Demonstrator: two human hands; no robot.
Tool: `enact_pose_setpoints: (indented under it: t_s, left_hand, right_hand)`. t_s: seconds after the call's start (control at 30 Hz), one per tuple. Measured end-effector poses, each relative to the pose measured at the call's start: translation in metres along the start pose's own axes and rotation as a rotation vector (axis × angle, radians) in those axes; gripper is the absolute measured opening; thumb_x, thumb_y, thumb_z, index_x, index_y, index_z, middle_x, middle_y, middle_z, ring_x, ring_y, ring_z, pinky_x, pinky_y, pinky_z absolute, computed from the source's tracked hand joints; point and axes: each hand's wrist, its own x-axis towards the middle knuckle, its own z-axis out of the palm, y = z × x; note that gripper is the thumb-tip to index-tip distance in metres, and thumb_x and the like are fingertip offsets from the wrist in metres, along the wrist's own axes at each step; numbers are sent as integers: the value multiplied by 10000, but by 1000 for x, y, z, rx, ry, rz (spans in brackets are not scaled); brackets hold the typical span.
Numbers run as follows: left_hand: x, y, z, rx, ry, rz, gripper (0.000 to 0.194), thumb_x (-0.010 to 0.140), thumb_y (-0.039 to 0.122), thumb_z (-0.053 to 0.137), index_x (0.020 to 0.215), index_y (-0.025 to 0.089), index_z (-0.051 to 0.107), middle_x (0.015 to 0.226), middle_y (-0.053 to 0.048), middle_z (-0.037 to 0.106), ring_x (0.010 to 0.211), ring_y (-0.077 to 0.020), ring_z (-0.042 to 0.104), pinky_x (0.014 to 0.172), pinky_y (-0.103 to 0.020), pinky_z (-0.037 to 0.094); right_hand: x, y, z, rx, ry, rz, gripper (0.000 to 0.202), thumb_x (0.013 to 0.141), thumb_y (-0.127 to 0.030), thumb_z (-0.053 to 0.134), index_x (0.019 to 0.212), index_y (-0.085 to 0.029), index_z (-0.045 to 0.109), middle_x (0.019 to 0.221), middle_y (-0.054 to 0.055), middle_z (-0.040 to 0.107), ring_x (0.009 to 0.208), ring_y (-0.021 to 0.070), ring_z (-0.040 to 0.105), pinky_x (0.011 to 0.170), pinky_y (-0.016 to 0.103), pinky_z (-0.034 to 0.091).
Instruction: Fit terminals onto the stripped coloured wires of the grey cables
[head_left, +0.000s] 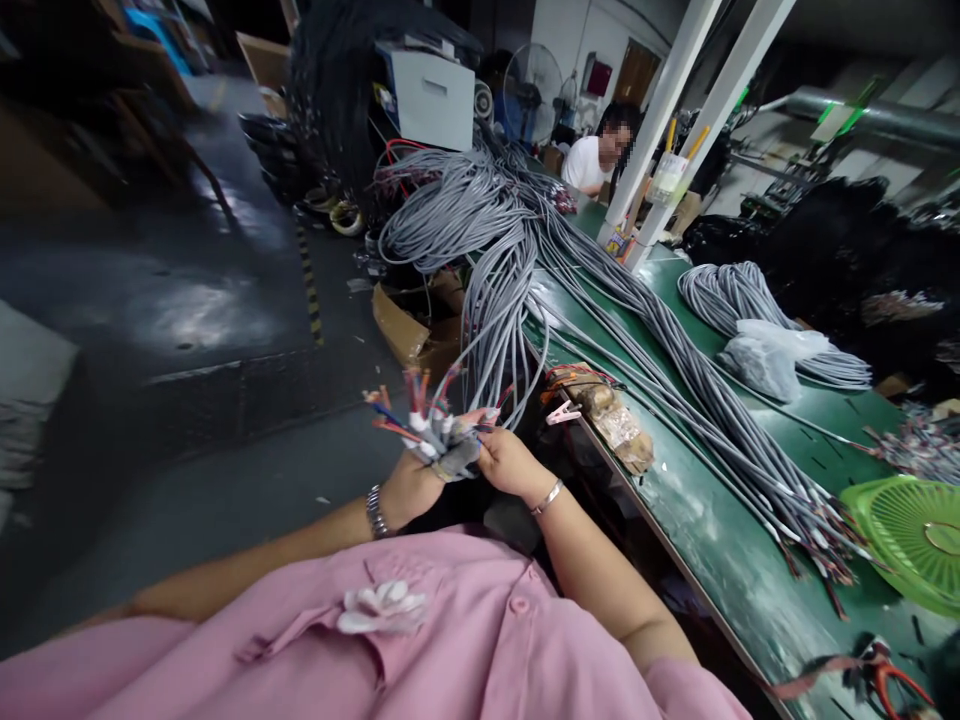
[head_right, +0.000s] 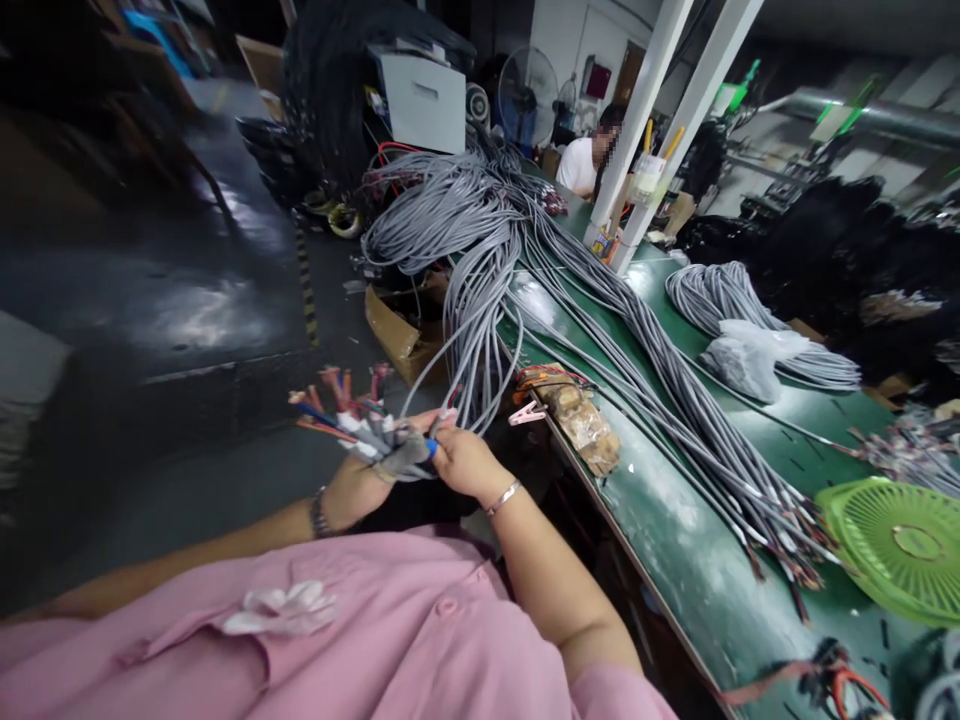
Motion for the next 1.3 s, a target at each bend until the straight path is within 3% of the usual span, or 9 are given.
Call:
enact_pose_setpoints:
  t_s: [0.13, 0.3, 0.43, 0.57, 0.67, 0.77, 0.93, 1.17, 1.3]
  left_hand:
    - [15, -3, 26, 40, -20, -32, 286, 730, 412, 727, 900, 182, 727, 911, -64, 744, 968, -272, 649, 942, -406, 481]
    - [24, -7, 52, -68, 110, -80, 279, 772, 422, 683, 896, 173, 700, 845, -43, 726, 850, -218, 649, 846, -353, 502]
    - [37, -5, 66, -220, 301, -177, 335, 771, 467, 667, 906, 161, 687, 744, -38, 701, 796, -208, 656, 750, -327, 514]
    - [42, 3, 77, -188, 348, -184, 358, 737, 446, 708, 946, 157, 678, 802, -50, 710, 810, -216, 668, 741, -330, 516]
    - [36, 9, 76, -137, 176, -109, 417, 685, 365, 776, 1034, 173, 653, 986, -81, 710, 932, -237, 660, 850, -364, 510]
    - [25, 9, 58, -187, -87, 3, 726, 589, 248, 850, 1246, 229, 540, 1268, -119, 610, 1065, -262, 624, 952, -415, 486]
    - [24, -6, 12, -195, -92, 36, 883, 739, 277, 751, 1449, 399, 241, 1514, -111, 381, 1128, -275, 611, 986, -516, 460]
    - [82, -8, 2, -18, -836, -34, 645, 619, 411, 826, 1200, 194, 652, 1327, -180, 582, 1235, -358, 524, 1037, -481, 410]
    - [92, 8, 10, -18, -892, -45, 540, 632, 424, 811, 1088, 157, 700, 1088, -170, 694, 984, -312, 654, 849, -406, 529]
  right_hand:
    - [-15, 14, 7, -35, 93, 75, 187, 865, -167, 452, 911, -175, 633, 962, 85, 669, 940, 213, 587, 864, 333, 469]
    - [-44, 26, 8, 323, 233, 133, 309, 902, -229, 380, 1104, -164, 605, 1032, 62, 670, 942, 185, 606, 868, 314, 488]
    - [-53, 20, 7, 289, 181, 80, 586, 730, -237, 618, 1300, -184, 492, 1175, 75, 628, 1040, 221, 587, 933, 353, 467]
    - [-43, 17, 28, 206, 438, 332, 404, 686, -272, 678, 1066, -152, 610, 890, 48, 679, 754, 189, 601, 745, 323, 510]
    - [-34, 18, 35, 328, 524, 378, 188, 691, -276, 673, 823, -149, 633, 734, 25, 661, 665, 167, 579, 666, 290, 502]
    - [-33, 20, 26, 467, 533, 340, 210, 680, -299, 701, 819, -152, 648, 761, 38, 680, 686, 171, 594, 673, 288, 512]
    - [-40, 27, 13, 673, 486, 346, 239, 703, -340, 712, 859, -163, 669, 804, 39, 689, 720, 169, 619, 729, 303, 532]
    - [-30, 33, 28, 542, 211, 229, 196, 623, -193, 730, 799, -158, 652, 735, -9, 641, 688, 141, 583, 722, 288, 523]
    - [-21, 34, 26, 412, 109, 173, 225, 638, -148, 714, 858, -157, 668, 802, 1, 658, 766, 162, 618, 798, 313, 527]
